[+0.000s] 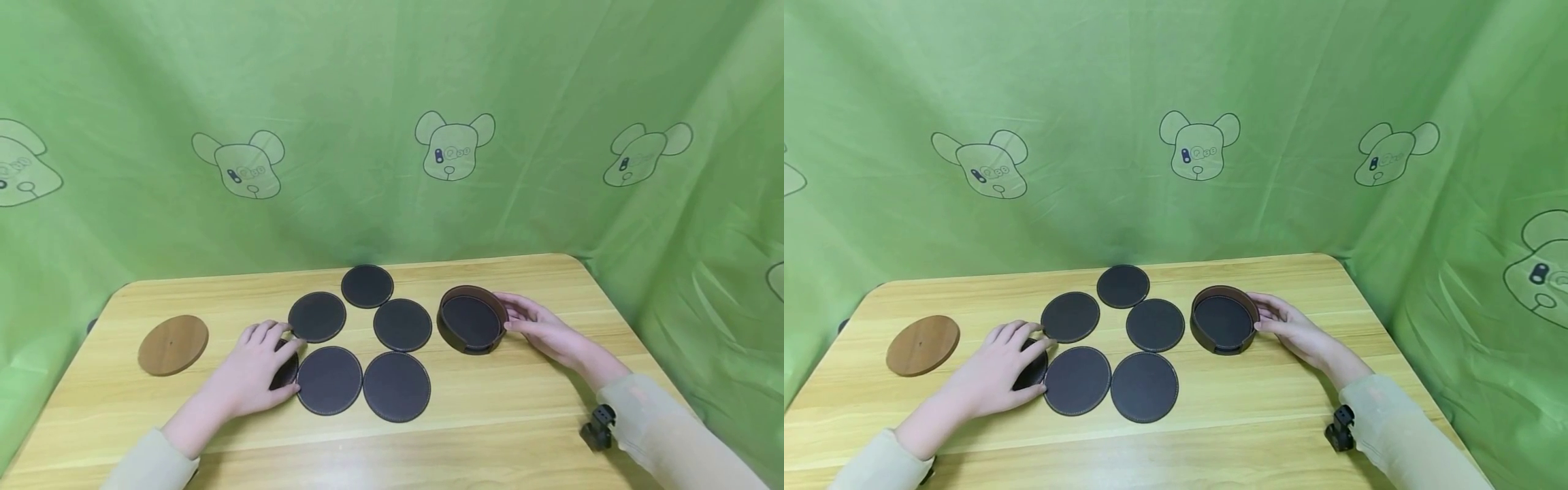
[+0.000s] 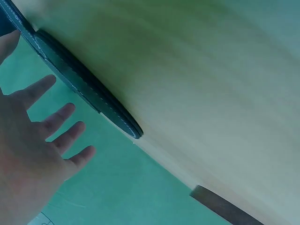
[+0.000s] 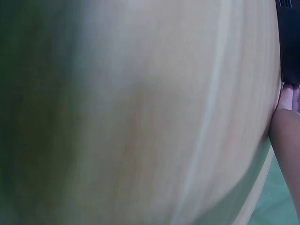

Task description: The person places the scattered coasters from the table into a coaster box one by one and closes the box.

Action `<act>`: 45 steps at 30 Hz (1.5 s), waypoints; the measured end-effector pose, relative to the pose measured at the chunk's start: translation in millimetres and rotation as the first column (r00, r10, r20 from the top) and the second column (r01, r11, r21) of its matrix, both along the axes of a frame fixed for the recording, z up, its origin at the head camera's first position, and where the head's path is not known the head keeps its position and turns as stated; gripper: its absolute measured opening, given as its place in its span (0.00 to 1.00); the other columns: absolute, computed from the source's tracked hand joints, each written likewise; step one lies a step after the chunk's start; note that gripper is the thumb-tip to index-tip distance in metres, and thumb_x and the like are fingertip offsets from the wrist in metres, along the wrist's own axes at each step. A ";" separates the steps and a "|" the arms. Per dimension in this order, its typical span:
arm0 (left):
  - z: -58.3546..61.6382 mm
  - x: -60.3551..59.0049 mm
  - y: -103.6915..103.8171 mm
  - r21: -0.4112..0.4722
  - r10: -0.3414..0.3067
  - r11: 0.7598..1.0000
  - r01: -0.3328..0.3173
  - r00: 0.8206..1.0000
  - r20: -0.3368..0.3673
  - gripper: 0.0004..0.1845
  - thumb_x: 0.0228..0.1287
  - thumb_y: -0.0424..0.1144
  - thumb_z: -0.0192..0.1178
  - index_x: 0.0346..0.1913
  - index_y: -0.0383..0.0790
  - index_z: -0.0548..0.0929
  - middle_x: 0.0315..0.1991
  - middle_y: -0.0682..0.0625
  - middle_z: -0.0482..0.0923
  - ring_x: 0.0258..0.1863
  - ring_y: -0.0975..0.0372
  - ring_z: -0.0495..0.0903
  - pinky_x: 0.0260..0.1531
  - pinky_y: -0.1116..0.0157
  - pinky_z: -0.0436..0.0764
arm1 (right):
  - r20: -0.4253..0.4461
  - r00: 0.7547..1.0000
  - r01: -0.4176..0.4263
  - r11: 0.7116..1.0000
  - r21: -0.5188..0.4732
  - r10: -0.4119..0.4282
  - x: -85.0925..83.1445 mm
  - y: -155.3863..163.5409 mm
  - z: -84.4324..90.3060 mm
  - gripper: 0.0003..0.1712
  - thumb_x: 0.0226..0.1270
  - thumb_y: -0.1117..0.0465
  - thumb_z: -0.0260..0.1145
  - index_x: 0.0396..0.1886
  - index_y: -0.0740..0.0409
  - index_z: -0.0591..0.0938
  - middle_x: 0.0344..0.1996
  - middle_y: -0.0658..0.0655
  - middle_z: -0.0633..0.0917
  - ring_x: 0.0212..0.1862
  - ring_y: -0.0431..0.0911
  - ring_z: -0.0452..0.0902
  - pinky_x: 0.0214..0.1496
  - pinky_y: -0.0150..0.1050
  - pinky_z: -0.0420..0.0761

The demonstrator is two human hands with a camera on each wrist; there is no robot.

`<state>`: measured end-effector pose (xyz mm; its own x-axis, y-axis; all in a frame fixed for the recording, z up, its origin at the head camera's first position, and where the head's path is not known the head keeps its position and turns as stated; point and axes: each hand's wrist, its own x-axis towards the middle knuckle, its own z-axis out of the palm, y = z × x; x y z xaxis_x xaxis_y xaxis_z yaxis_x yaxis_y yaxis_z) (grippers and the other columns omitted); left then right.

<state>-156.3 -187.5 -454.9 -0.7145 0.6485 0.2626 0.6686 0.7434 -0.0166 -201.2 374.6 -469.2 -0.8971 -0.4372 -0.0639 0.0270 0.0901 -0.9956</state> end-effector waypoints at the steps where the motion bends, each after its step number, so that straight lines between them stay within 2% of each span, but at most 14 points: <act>1: 0.2 0.7 -1.0 0.001 0.003 1.000 -0.003 1.000 0.001 0.36 0.53 0.59 0.75 0.63 0.45 0.82 0.62 0.37 0.77 0.63 0.42 0.75 0.64 0.40 0.75 | -0.002 1.000 -0.001 1.000 -0.002 0.001 -0.1 0.1 -0.3 0.33 0.81 0.72 0.55 0.82 0.64 0.61 0.68 0.38 0.78 0.68 0.29 0.75 0.67 0.22 0.74; 9: 1.3 6.6 -7.2 -0.013 0.031 0.999 -0.031 0.999 0.042 0.37 0.53 0.61 0.75 0.64 0.45 0.83 0.62 0.37 0.77 0.63 0.41 0.75 0.62 0.40 0.76 | 0.001 1.000 0.001 1.000 -0.008 -0.001 0.2 -0.1 -0.7 0.33 0.81 0.73 0.55 0.81 0.63 0.62 0.68 0.38 0.78 0.68 0.29 0.75 0.67 0.22 0.74; 18: 0.4 7.9 -9.1 -0.022 0.073 0.997 -0.070 0.990 0.118 0.41 0.51 0.62 0.75 0.67 0.46 0.81 0.62 0.39 0.76 0.60 0.44 0.77 0.50 0.44 0.81 | 0.021 1.000 0.011 1.000 0.006 -0.011 0.9 -1.6 2.2 0.33 0.81 0.71 0.56 0.82 0.63 0.61 0.68 0.37 0.77 0.68 0.29 0.75 0.67 0.21 0.73; 24: -1.7 6.0 -9.7 -0.054 0.096 0.995 -0.088 0.982 0.161 0.42 0.52 0.61 0.75 0.69 0.47 0.79 0.64 0.38 0.75 0.62 0.44 0.76 0.47 0.42 0.82 | 0.024 1.000 0.011 1.000 0.001 -0.011 0.5 -1.2 2.0 0.33 0.81 0.72 0.56 0.82 0.63 0.61 0.68 0.37 0.78 0.68 0.29 0.75 0.67 0.21 0.73; 34: 0.7 5.5 -10.8 -0.062 0.094 0.994 -0.085 0.982 0.166 0.38 0.54 0.55 0.73 0.69 0.48 0.79 0.64 0.39 0.75 0.61 0.45 0.76 0.45 0.42 0.82 | 0.014 1.000 0.004 1.000 -0.013 -0.004 1.4 -1.4 0.7 0.33 0.81 0.72 0.56 0.81 0.63 0.61 0.67 0.37 0.78 0.68 0.29 0.75 0.67 0.21 0.74; 45: 0.5 2.9 -14.3 -0.065 0.087 0.995 -0.078 0.983 0.164 0.38 0.56 0.56 0.70 0.70 0.49 0.79 0.65 0.40 0.76 0.61 0.45 0.76 0.48 0.42 0.81 | 0.010 1.000 0.004 1.000 -0.002 -0.004 1.6 -2.6 3.8 0.33 0.81 0.72 0.55 0.82 0.63 0.61 0.68 0.38 0.78 0.68 0.29 0.75 0.67 0.21 0.73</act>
